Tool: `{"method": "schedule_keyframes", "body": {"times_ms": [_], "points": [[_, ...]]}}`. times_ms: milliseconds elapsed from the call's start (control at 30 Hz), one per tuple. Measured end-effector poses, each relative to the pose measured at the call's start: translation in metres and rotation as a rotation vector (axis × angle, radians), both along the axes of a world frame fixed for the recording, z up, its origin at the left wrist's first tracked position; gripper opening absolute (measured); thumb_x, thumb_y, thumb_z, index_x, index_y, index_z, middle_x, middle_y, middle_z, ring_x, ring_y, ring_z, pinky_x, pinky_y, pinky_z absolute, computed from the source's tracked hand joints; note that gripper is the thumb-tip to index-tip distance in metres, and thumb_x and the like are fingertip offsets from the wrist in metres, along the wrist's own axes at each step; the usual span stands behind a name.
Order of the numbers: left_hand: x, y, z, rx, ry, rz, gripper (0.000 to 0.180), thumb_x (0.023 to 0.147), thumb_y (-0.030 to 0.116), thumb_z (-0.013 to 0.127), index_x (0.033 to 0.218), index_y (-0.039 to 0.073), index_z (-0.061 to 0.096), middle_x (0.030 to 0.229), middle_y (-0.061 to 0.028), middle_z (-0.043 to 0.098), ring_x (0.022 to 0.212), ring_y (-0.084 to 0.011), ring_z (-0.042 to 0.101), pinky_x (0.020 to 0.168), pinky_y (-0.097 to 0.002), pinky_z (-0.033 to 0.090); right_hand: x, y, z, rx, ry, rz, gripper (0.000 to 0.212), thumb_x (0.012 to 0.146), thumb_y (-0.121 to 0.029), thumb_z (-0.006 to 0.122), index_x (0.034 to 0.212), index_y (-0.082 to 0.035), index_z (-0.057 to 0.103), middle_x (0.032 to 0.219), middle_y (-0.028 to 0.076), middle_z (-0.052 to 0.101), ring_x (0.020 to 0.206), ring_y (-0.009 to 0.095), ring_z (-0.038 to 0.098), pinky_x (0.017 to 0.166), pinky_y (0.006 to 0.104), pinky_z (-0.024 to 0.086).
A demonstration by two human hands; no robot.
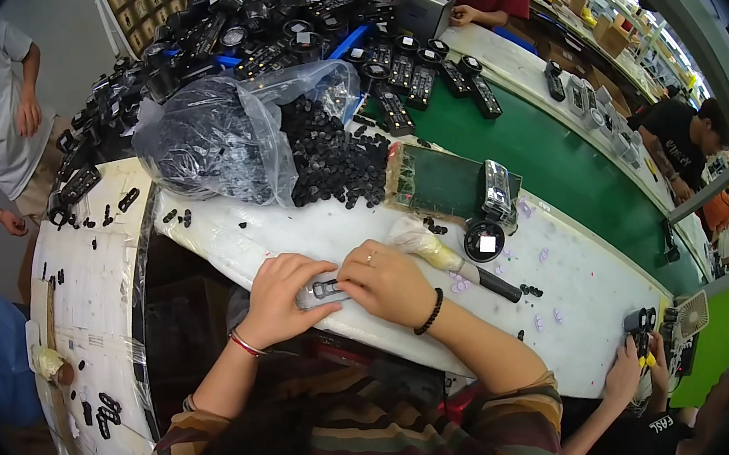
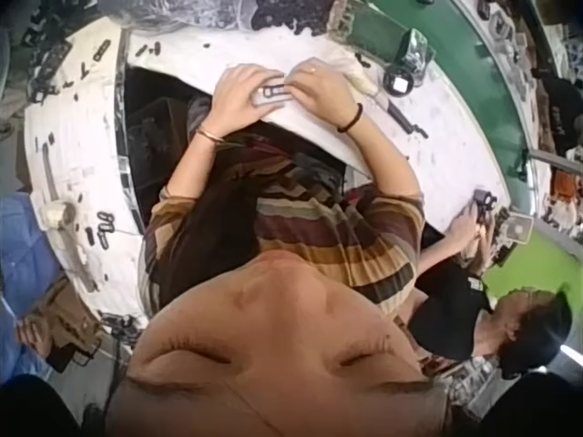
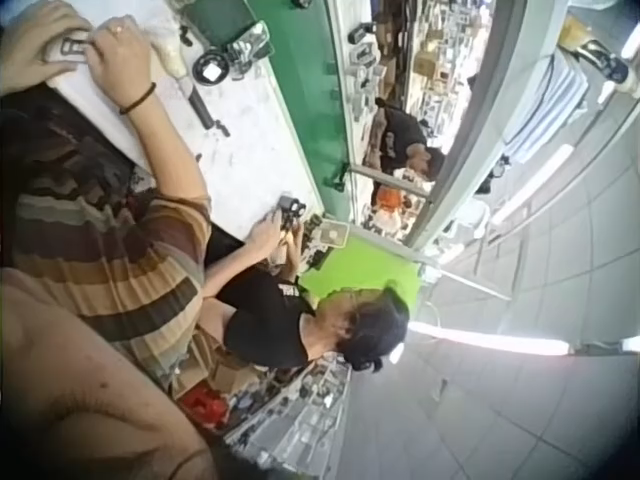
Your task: The person assembles handheld electronic devices by hand, fitting circuit boards, lenses, and small parts into plastic housings at a factory workbench.
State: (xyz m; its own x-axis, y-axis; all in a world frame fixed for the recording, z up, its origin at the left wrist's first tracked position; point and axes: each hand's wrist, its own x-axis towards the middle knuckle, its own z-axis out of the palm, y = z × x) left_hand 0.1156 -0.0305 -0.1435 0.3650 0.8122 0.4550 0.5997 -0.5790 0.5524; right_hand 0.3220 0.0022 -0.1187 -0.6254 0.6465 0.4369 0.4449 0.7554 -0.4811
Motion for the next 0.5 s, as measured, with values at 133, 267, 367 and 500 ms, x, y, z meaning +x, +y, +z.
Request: {"method": "schedule_keyframes", "body": {"times_ms": [133, 267, 367, 500], "points": [[0.002, 0.000, -0.003, 0.002, 0.003, 0.019, 0.044, 0.069, 0.034, 0.076, 0.106, 0.016, 0.063, 0.094, -0.0020, 0.059, 0.093, -0.0227, 0.055, 0.079, -0.0342, 0.041, 0.002, 0.000, -0.010, -0.007, 0.005, 0.054, 0.012, 0.071, -0.009, 0.073, 0.080, -0.007, 0.065, 0.083, 0.004, 0.061, 0.080, 0.023, 0.057, 0.069, 0.0337, 0.047], [0.002, 0.000, -0.003, 0.020, -0.003, 0.020, 0.043, 0.068, 0.033, 0.076, 0.105, 0.016, 0.062, 0.093, -0.0018, 0.060, 0.092, -0.0232, 0.056, 0.079, -0.0343, 0.042, 0.005, 0.001, -0.014, 0.072, 0.006, 0.098, 0.012, 0.072, -0.009, 0.071, 0.082, -0.007, 0.066, 0.086, 0.005, 0.061, 0.083, 0.024, 0.057, 0.070, 0.0342, 0.047], [0.001, -0.001, -0.004, 0.009, -0.023, 0.031, 0.037, 0.068, 0.031, 0.077, 0.099, 0.016, 0.064, 0.094, -0.0008, 0.061, 0.092, -0.0225, 0.057, 0.079, -0.0339, 0.042, 0.008, -0.002, -0.008, 0.165, -0.056, 0.120, 0.011, 0.073, -0.010, 0.071, 0.083, -0.007, 0.066, 0.089, 0.005, 0.060, 0.086, 0.024, 0.057, 0.073, 0.0350, 0.047], [0.000, -0.002, -0.004, 0.049, -0.007, -0.018, 0.028, 0.068, 0.030, 0.077, 0.090, 0.017, 0.067, 0.096, 0.0002, 0.062, 0.093, -0.0212, 0.057, 0.079, -0.0333, 0.043, 0.013, -0.001, -0.004, 0.198, -0.127, 0.151, 0.016, 0.074, -0.015, 0.070, 0.087, -0.008, 0.066, 0.094, 0.005, 0.060, 0.095, 0.024, 0.057, 0.079, 0.0366, 0.045]]}}
